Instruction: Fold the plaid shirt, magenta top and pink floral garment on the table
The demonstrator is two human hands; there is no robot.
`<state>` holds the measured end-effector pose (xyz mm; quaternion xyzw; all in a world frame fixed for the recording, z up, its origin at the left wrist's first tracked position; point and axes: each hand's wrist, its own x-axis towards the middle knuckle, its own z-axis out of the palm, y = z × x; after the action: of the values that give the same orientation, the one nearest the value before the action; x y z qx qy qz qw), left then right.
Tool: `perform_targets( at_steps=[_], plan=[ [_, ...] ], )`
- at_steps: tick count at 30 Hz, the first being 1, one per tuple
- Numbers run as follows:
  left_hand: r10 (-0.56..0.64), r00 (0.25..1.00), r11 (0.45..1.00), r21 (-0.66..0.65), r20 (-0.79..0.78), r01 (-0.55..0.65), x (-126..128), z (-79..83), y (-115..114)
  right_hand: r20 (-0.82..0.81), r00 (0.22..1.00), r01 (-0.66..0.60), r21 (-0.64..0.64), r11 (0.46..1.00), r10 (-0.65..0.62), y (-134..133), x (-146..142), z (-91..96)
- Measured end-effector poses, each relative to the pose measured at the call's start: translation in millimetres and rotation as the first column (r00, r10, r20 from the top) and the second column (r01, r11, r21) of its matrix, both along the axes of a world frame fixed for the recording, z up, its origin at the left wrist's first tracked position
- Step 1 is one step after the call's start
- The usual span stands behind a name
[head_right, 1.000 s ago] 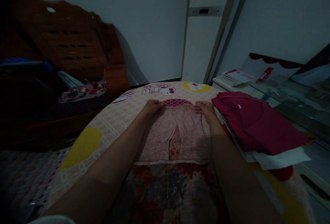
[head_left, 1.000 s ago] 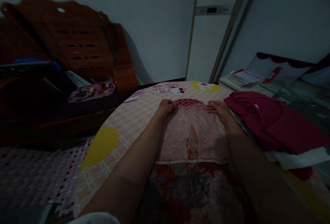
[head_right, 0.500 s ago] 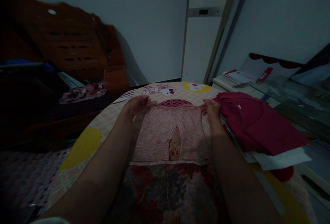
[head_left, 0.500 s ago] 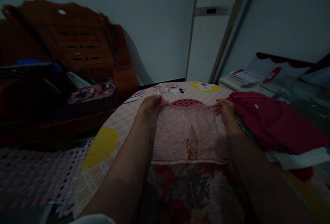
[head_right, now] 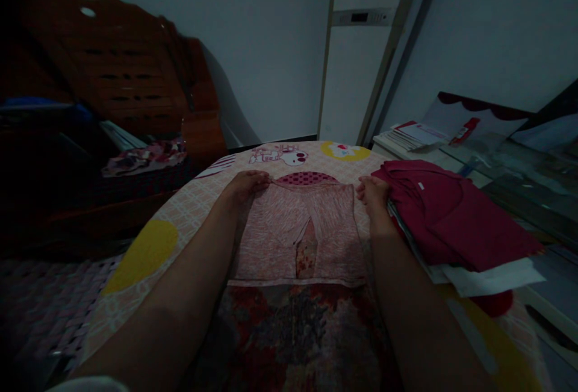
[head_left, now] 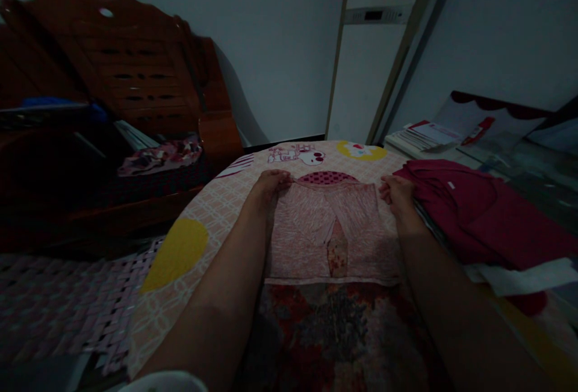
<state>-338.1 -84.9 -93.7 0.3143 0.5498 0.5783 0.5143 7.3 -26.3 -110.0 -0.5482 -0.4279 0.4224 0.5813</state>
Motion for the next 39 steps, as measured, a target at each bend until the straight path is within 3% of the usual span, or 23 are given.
perform_targets(
  at_steps=[3,7,12,17,22,25,28,30,32,34,37,39],
  plan=[
    [0.110,0.994,0.993,0.043,0.007,-0.110,-4,-2.8,4,0.064,0.998,-0.018,0.010,1.000,0.017,1,0,-1.9],
    [0.285,0.945,0.955,0.126,-0.158,-0.267,-13,-10.7,9,0.092,0.996,-0.010,0.009,1.000,0.009,1,-2,-2.4],
    [0.237,0.924,0.971,0.085,-0.300,-0.222,-18,-18.2,10,0.142,0.990,-0.022,0.027,0.999,0.018,3,-2,-6.1],
    [0.247,0.952,0.969,0.069,-0.182,-0.238,-13,-14.6,4,0.187,0.980,-0.066,-0.020,0.998,0.069,-2,-1,-3.2],
    [0.189,0.977,0.982,0.050,-0.098,-0.185,-9,-3.1,-18,0.040,0.984,-0.176,0.004,0.984,0.175,-31,11,1.4],
    [0.188,0.941,0.980,0.115,-0.280,-0.162,-4,7.9,-38,0.124,0.981,-0.153,0.020,0.988,0.150,-58,23,2.5],
    [0.154,0.861,0.978,0.199,-0.484,-0.063,7,24.7,-65,0.409,0.896,-0.210,0.048,0.976,0.173,-94,28,10.5],
    [-0.005,0.790,0.968,0.195,-0.613,0.157,20,36.9,-87,0.583,0.774,-0.348,0.064,0.935,0.248,-123,26,20.2],
    [-0.208,0.632,0.893,0.119,-0.746,0.435,35,46.1,-113,0.705,0.622,-0.529,0.056,0.847,0.341,-153,19,29.9],
    [-0.343,0.445,0.787,0.006,-0.827,0.617,49,49.2,-140,0.787,0.468,-0.671,0.022,0.741,0.402,-181,11,35.7],
    [-0.394,0.159,0.681,-0.171,-0.905,0.712,66,42.2,-176,0.879,0.265,-0.769,-0.055,0.637,0.396,-207,1,33.5],
    [-0.337,0.005,0.681,-0.240,-0.942,0.692,74,33.6,-192,0.920,0.184,-0.776,-0.080,0.626,0.345,-215,-3,28.8]
  ],
)
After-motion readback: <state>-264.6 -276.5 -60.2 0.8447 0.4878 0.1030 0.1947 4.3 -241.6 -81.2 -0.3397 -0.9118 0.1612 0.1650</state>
